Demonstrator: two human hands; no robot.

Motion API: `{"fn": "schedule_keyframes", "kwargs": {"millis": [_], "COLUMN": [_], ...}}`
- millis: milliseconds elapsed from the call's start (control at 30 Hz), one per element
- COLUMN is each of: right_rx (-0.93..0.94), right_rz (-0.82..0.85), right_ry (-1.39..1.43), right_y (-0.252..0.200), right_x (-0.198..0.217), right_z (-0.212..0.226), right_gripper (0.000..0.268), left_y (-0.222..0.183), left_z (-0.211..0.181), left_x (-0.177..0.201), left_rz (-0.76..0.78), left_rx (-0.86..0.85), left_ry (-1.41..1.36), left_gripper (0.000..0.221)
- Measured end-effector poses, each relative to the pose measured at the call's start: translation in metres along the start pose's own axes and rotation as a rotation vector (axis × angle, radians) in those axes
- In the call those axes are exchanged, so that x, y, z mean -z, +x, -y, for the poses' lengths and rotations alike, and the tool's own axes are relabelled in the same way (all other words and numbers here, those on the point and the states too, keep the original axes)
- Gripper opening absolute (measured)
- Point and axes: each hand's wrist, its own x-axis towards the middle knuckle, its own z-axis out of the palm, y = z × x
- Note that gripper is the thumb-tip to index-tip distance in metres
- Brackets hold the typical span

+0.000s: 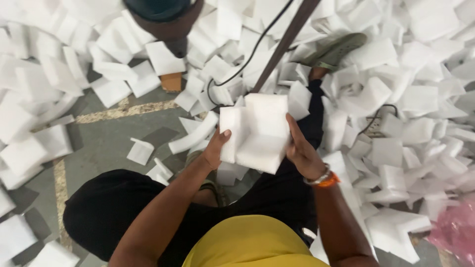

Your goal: The person sits on the floor and repeatedly picks up white foam blocks, holding them under a stationary heat gun to warm them. The person rotates the foam to expose different sides to the heat and then places the blocks back onto the floor.

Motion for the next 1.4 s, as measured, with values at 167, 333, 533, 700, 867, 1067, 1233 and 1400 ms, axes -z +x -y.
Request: {"fn": "schedule_keyframes", "kwargs": {"millis": [167, 333, 533, 700, 867, 1067, 1233, 1400], "right_rx": [0.29, 0.442, 0.539, 0.635, 0.17, 0.442, 0.469, 0.42], "right_rz": [0.183, -0.311, -0.628, -0.606, -0.669, -0.492, -0.331, -0.321], "right_ry": [-0.393, -0.767, -0.799, -0.645, 0.102, 0.047, 0.145, 0.375], "right_y": [-0.009, 0.001, -0.001, -0.002, -0.006, -0.004, 0.006, 0.012], "right_x": [0.001, -0.01, 0.01, 0.011, -0.025, -0.089, -0.092, -0.095], "right_z": [0.05, 0.076, 0.09, 0.077, 0.055, 0.068, 0.082, 0.077], "right_gripper": [0.092, 0.066, 0.044, 0.041, 0.047, 0.057, 0.071, 0.074], "left_y": [-0.014, -0.02, -0.033, -0.037, -0.036, -0.041, -0.049, -0.043], "left_z": [-0.012, -0.011, -0.044, -0.057, -0.058, -0.057, -0.06, -0.058], "left_x": [0.0, -0.004, 0.005, 0.01, -0.007, -0.046, -0.046, -0.042], "left_rz": [0.028, 0.084, 0.154, 0.251, 0.141, -0.024, -0.169, -0.165], "left_rx": [0.13, -0.013, -0.165, -0.164, -0.201, -0.422, -0.422, -0.42], "left_ry": [-0.192, -0.126, -0.259, -0.32, 0.026, 0.617, 0.738, 0.514], "left_gripper": [0.088, 0.092, 0.105, 0.111, 0.121, 0.122, 0.115, 0.103]}}
